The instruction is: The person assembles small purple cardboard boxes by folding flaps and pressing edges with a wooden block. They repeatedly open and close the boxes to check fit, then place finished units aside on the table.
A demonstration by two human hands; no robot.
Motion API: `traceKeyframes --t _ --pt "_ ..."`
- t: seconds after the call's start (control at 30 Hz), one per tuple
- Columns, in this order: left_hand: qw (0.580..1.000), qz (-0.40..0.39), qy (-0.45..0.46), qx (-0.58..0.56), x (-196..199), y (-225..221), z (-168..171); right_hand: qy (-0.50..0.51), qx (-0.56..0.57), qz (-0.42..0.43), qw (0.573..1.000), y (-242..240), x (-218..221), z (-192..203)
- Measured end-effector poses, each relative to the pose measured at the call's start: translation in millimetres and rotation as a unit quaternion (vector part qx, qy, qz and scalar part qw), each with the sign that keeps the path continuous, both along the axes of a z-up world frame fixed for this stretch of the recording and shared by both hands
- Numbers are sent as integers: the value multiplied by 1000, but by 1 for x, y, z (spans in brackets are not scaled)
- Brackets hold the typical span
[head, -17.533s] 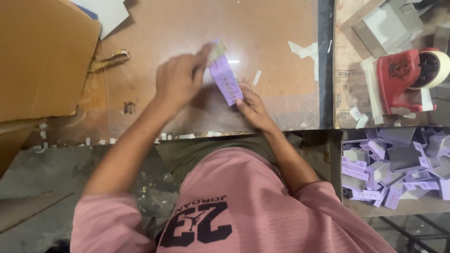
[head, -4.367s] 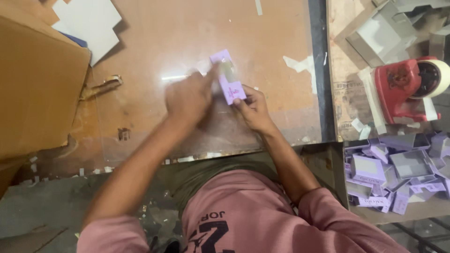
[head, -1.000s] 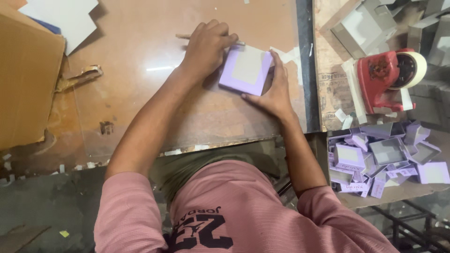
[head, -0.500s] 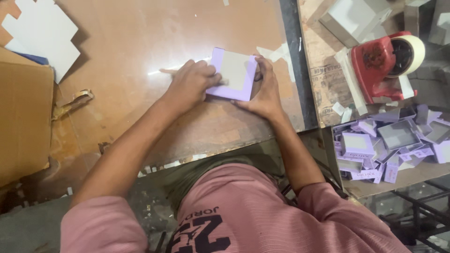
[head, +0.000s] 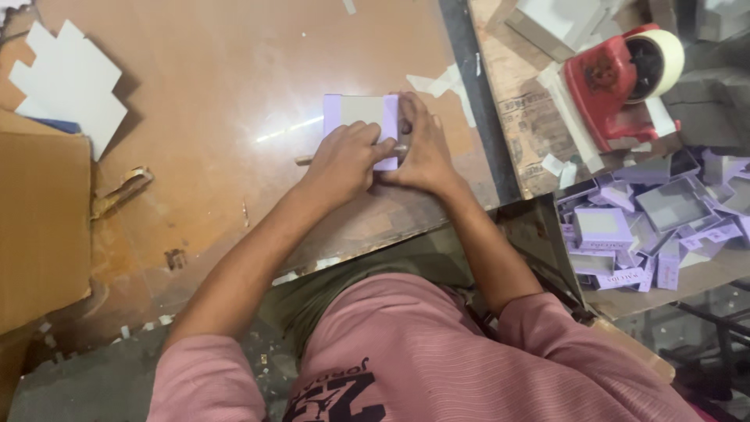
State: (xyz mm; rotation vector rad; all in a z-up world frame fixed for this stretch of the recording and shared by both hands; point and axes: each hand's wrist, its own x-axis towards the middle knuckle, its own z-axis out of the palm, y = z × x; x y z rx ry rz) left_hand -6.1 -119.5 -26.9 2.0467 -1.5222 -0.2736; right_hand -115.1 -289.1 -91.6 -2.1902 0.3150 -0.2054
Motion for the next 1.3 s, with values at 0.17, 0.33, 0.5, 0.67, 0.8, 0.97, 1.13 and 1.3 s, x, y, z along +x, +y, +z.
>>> traceKeyframes --t 0.17,0.33,0.5,0.67,0.8,0.97,1.13,1.3 --pt "999 -19 -8 40 8 -15 -15 -31 -19 20 999 -3 -4 -3" --pt "996 50 55 44 22 -25 -30 -72 -45 49 995 -4 -1 -2" --pt "999 46 -14 5 44 -44 -37 39 -10 5 999 -6 -4 0" --pt "988 85 -115 -55 53 -45 -24 -31 -31 13 999 3 -4 7" --pt "968 207 -85 -116 39 -23 -10 -20 -100 -50 994 24 -5 9" --pt "936 343 73 -1 12 40 -1 -60 -158 -96 981 51 -10 5" --pt "956 292 30 23 -2 66 -2 -73 -171 -126 974 67 -9 10" --pt "949 269 39 157 -5 59 -10 -82 -197 -137 967 74 -7 10"
